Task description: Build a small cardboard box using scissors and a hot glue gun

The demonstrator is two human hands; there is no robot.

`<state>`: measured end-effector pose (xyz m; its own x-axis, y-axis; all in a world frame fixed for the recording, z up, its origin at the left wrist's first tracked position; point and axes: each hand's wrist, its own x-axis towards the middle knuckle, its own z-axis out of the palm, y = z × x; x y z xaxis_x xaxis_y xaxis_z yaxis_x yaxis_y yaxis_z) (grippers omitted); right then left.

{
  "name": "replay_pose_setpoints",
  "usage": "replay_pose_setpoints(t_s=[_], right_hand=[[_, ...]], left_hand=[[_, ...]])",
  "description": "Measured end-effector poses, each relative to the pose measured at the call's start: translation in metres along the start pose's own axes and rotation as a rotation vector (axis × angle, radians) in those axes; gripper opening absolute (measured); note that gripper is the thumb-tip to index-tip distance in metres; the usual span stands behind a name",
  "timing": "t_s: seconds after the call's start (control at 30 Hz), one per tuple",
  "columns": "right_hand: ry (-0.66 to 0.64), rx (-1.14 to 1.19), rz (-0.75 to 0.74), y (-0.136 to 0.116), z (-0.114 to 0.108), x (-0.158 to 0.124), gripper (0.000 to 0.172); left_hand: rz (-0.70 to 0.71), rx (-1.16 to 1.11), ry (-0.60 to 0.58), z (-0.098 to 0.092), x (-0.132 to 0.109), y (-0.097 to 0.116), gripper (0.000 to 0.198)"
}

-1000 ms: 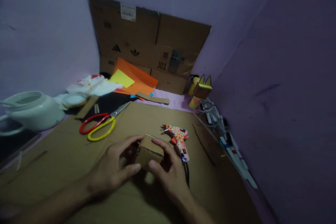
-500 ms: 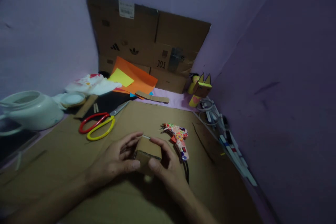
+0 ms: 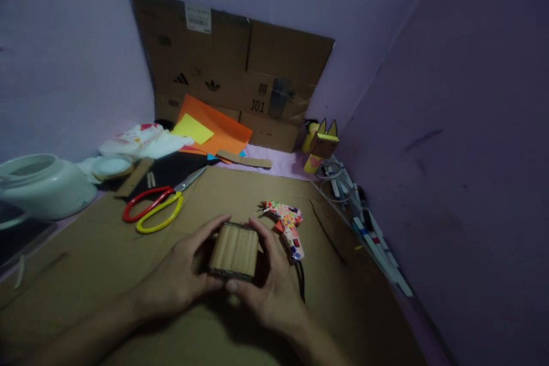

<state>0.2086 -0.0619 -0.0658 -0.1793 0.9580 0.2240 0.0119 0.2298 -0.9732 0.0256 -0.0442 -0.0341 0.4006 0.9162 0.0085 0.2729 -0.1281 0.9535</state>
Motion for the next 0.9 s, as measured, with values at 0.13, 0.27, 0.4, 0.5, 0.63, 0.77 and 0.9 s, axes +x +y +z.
replay_pose_setpoints(t_s=[0.13,0.27,0.4,0.5,0.63,0.77,0.9], right_hand=[[-0.003,0.053,-0.011,-0.004,0.002,0.000,0.074],[0.045,-0.007,-0.038,-0.006,0.003,0.000,0.070],[0.368,-0.281,-0.188,0.006,0.001,0.004,0.070],[0.431,-0.452,-0.256,0.011,0.001,0.007,0.059],[0.237,-0.563,-0.301,0.002,0.006,0.004,0.038],[0.018,-0.502,-0.356,-0.009,0.011,0.000,0.027],[-0.075,-0.394,-0.316,-0.009,0.009,-0.001,0.017]], left_hand=[[0.055,0.047,0.005,0.000,0.000,0.000,0.077],[0.061,0.030,0.036,0.002,-0.002,-0.003,0.080],[0.047,0.025,0.189,0.005,-0.005,-0.005,0.077],[0.053,-0.112,0.098,0.006,-0.004,-0.004,0.061],[0.089,-0.225,0.086,0.004,0.003,-0.006,0.055],[0.119,0.001,0.175,0.001,0.008,-0.006,0.061],[0.106,0.215,0.211,0.001,0.008,-0.002,0.061]])
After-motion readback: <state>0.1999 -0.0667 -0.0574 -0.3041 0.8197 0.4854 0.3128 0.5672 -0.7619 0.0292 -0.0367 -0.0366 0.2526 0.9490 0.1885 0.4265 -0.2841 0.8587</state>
